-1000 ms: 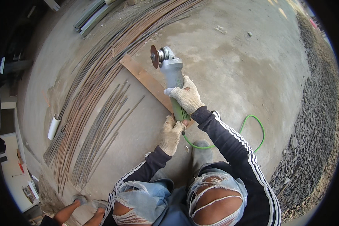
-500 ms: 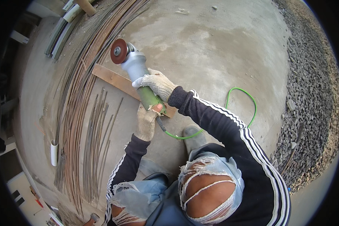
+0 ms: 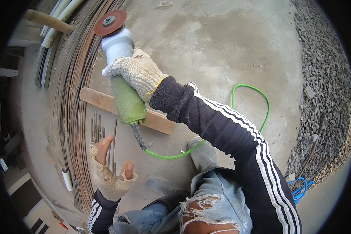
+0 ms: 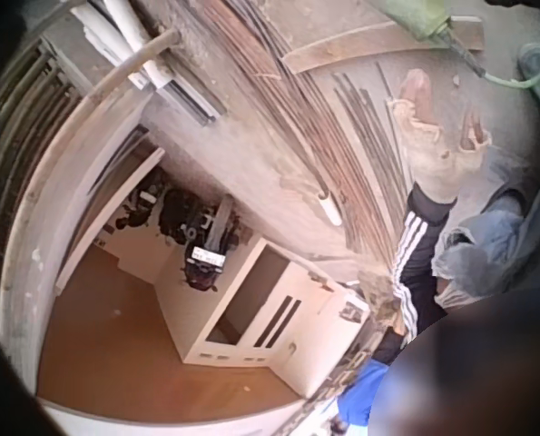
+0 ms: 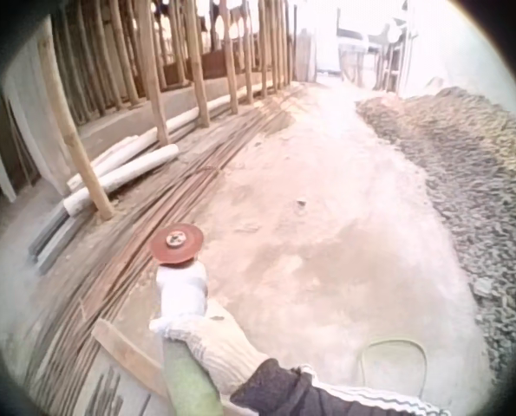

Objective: The person uses an angle grinder to cut a white PVC pipe and several metal rods on a wooden plank. A coworker assists by holding the pipe during the cut. The person then cuts multiple metal rods one by one and places them aside.

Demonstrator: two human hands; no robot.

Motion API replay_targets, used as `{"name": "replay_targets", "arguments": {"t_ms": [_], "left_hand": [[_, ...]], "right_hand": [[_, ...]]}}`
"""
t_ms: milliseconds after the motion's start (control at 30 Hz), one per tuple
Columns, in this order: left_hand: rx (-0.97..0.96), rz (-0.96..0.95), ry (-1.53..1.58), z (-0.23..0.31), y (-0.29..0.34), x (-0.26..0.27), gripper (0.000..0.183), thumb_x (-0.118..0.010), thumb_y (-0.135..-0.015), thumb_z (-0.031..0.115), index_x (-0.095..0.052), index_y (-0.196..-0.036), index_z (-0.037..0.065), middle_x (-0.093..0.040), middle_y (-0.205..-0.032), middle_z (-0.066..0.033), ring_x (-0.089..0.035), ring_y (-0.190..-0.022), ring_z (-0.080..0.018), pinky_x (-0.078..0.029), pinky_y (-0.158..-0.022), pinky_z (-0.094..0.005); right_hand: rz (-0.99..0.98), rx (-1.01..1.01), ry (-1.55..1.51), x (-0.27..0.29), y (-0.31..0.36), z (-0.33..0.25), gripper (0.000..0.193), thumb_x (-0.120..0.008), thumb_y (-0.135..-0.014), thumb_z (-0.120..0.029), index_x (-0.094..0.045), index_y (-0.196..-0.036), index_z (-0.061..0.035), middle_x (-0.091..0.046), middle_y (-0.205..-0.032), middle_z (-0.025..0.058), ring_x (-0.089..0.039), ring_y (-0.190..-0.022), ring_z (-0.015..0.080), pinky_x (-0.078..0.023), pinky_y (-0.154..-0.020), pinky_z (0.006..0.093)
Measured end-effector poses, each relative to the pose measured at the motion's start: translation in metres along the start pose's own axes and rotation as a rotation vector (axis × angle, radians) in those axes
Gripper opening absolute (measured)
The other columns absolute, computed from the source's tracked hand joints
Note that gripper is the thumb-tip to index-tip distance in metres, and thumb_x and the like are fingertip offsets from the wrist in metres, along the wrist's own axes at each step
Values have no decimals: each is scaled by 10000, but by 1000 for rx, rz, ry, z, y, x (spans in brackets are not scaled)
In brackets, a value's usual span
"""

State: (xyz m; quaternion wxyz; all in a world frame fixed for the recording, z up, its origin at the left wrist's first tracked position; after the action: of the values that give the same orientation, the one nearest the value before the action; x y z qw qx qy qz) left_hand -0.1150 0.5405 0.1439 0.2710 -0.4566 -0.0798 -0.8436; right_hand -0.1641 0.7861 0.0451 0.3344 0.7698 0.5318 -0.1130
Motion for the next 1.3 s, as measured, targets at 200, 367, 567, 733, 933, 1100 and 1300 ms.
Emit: {"name": "replay_targets", "arguments": {"t_ms": [200, 367, 567, 733, 933, 1100, 1300], "left_hand": [[-410, -293, -60, 22, -55, -15, 672, -853, -861, 219, -611, -1486, 182, -616, -1423, -141, -599, -1359, -370, -486, -1134, -577], [-424, -277, -65, 12, -60, -17, 568, -763, -909, 194, -655, -1465, 153, -662, -1361, -129, -670, -1262, -320, -565, -1015, -513], [-183, -371, -63, -9, -23, -13, 582, -788, -874, 163, -659, -1439, 101, -656, -1285, -128, -692, -1142, -307, -580, -881, -481], [-172, -429, -112, -13, -4, -23, 536, -787, -874, 160, -683, -1396, 96, -661, -1237, -126, -691, -1129, -306, -580, -880, -461], [-36, -473, -122, -19, 20, -13, 517, -798, -871, 165, -698, -1373, 92, -664, -1249, -125, -681, -1133, -306, -566, -911, -458], [91, -423, -136, -25, 45, -1, 492, -818, -860, 165, -718, -1333, 72, -663, -1243, -134, -672, -1125, -321, -554, -931, -461], [130, -378, -139, -25, 62, 5, 501, -836, -844, 149, -716, -1321, 54, -657, -1228, -151, -672, -1104, -343, -558, -917, -465]], "right_hand": [[49, 97, -77, 35, -15, -12, 533, -890, -797, -251, -588, -1185, -44, -641, -1012, 81, -676, -861, 178, -618, -776, 357], [310, 24, 236, 124, -16, -8, 651, -911, -761, -254, -537, -1254, -52, -619, -1078, 91, -670, -900, 191, -605, -800, 377], [422, -67, 377, 219, -32, -4, 546, -861, -736, -228, -605, -1177, -34, -660, -1010, 118, -655, -837, 224, -579, -761, 389], [447, -48, 398, 234, -47, 2, 504, -841, -749, -227, -634, -1167, -34, -663, -996, 107, -655, -826, 222, -574, -742, 380], [468, -71, 540, 245, -62, -1, 503, -849, -738, -254, -656, -1134, -10, -686, -967, 112, -661, -824, 227, -566, -751, 383], [515, -19, 792, 272, -64, 4, 543, -816, -757, -348, -690, -1157, -2, -739, -1042, 162, -712, -898, 287, -573, -824, 400], [503, -63, 1054, 277, -64, 4, 659, -798, -756, -438, -710, -1242, -2, -757, -1201, 228, -732, -1082, 363, -562, -949, 421]]}}
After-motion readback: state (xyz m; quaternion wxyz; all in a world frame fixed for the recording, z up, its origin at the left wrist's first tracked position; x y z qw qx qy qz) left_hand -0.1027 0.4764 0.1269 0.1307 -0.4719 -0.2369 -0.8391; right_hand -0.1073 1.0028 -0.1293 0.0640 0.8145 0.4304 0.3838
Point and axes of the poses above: each hand's wrist, its own y-axis away from the middle knuckle, its own x-axis out of the back of the hand, z = x × y, the point moved 2 cm from there along -y, towards the middle knuckle
